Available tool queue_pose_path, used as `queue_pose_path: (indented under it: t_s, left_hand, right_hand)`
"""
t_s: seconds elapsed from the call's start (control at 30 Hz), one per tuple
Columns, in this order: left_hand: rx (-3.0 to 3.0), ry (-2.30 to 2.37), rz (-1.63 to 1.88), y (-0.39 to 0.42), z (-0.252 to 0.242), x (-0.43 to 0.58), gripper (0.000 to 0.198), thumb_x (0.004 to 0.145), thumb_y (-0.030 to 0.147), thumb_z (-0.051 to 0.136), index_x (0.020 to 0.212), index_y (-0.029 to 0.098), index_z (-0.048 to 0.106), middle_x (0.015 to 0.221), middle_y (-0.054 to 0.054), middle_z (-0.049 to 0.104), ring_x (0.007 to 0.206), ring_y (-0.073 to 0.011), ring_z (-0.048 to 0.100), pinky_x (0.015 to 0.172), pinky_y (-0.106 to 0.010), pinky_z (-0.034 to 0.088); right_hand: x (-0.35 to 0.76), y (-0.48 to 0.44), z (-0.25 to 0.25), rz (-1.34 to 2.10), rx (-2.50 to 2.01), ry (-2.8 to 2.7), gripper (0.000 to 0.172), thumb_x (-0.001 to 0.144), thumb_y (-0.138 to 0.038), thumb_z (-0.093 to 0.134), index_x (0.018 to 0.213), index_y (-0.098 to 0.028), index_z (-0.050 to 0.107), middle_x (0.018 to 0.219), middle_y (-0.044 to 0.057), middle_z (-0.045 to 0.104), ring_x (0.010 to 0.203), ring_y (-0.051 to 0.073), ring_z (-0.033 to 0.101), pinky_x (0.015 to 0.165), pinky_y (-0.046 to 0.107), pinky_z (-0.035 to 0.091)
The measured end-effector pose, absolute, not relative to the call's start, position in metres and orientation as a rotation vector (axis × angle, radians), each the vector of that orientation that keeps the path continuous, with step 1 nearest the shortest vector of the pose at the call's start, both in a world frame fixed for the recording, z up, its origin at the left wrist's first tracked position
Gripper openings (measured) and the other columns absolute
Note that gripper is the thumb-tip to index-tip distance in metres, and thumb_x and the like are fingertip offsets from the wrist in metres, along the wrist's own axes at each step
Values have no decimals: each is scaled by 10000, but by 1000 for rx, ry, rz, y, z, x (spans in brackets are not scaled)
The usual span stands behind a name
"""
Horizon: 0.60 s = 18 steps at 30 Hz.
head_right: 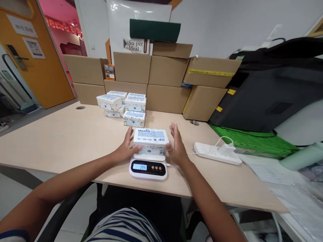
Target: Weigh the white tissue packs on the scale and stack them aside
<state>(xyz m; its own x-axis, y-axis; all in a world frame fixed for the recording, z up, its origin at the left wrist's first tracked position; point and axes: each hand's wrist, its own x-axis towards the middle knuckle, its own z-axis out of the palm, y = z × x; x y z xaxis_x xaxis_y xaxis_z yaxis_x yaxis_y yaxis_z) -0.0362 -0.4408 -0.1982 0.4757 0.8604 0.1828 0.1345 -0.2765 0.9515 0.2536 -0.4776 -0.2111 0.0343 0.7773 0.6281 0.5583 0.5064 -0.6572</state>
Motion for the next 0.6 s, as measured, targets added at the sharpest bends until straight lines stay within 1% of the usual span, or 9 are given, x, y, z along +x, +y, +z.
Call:
queue_pose_path:
  t_s: [0.03, 0.1, 0.2, 0.3, 0.37, 0.43, 0.53, 0.6]
  left_hand:
    - [1720, 906, 915, -442, -198, -36, 1507, 775, 790, 851, 1774, 292, -162, 1882, -195, -123, 1756, -434, -8, 1409, -639, 104]
    - [1704, 975, 968, -444, -198, -35, 1441, 787, 691, 888, 1782, 254, -59, 1876, -228, -23, 1749, -435, 77, 1401, -635, 175]
    - [1661, 920, 990, -445, -197, -34, 1308, 799, 597, 901, 1762, 201, 109, 1832, -266, 183, 1702, -441, 259, 1364, -633, 304]
    - [1587, 739, 983, -449, -191, -35, 1135, 826, 546, 898, 1712, 209, 273, 1751, -253, 406, 1632, -447, 409, 1316, -652, 392]
    - [1496, 627, 993, -451, -182, -39, 1055, 863, 533, 877, 1699, 238, 306, 1711, -236, 491, 1586, -438, 487, 1281, -654, 444]
    - [1422, 576, 1041, -448, -170, -45, 1025, 897, 525, 853, 1713, 272, 287, 1702, -211, 525, 1564, -416, 527, 1272, -637, 463]
    - [1450, 615, 1195, -422, -152, -55, 1071, 873, 535, 877, 1733, 300, 283, 1712, -166, 535, 1583, -395, 512, 1313, -616, 416]
    - [1478, 633, 1281, -389, -142, -59, 1048, 864, 617, 852, 1724, 310, 336, 1713, -129, 545, 1614, -395, 473, 1346, -609, 364]
  right_hand:
    - [258, -486, -210, 267, -1229, -1696, 1257, 864, -966, 540, 1807, -265, 93, 1840, 229, 265, 1669, 415, 378, 1339, 683, 314]
    - [262, -503, -209, 395, -1363, -1710, 1143, 907, -842, 655, 1791, -264, 218, 1805, 214, 362, 1605, 412, 490, 1315, 676, 375]
    - [255, -524, -203, 620, -1432, -1684, 868, 988, -692, 646, 1708, -255, 439, 1691, 162, 563, 1495, 371, 627, 1278, 620, 464]
    - [237, -524, -189, 612, -1423, -1770, 633, 997, -550, 653, 1570, -283, 613, 1553, 99, 706, 1389, 343, 713, 1233, 586, 527]
    - [223, -510, -177, 521, -1415, -1795, 562, 980, -486, 649, 1505, -286, 662, 1463, 90, 766, 1285, 342, 769, 1172, 587, 579]
    - [209, -486, -164, 445, -1384, -1806, 528, 962, -445, 641, 1458, -270, 687, 1385, 98, 803, 1200, 340, 801, 1121, 578, 612]
    - [189, -441, -148, 407, -1293, -1804, 529, 942, -404, 634, 1445, -247, 682, 1360, 107, 811, 1178, 330, 808, 1100, 540, 625]
    - [178, -409, -141, 384, -1239, -1790, 545, 940, -389, 622, 1460, -230, 667, 1349, 111, 813, 1184, 324, 805, 1094, 514, 625]
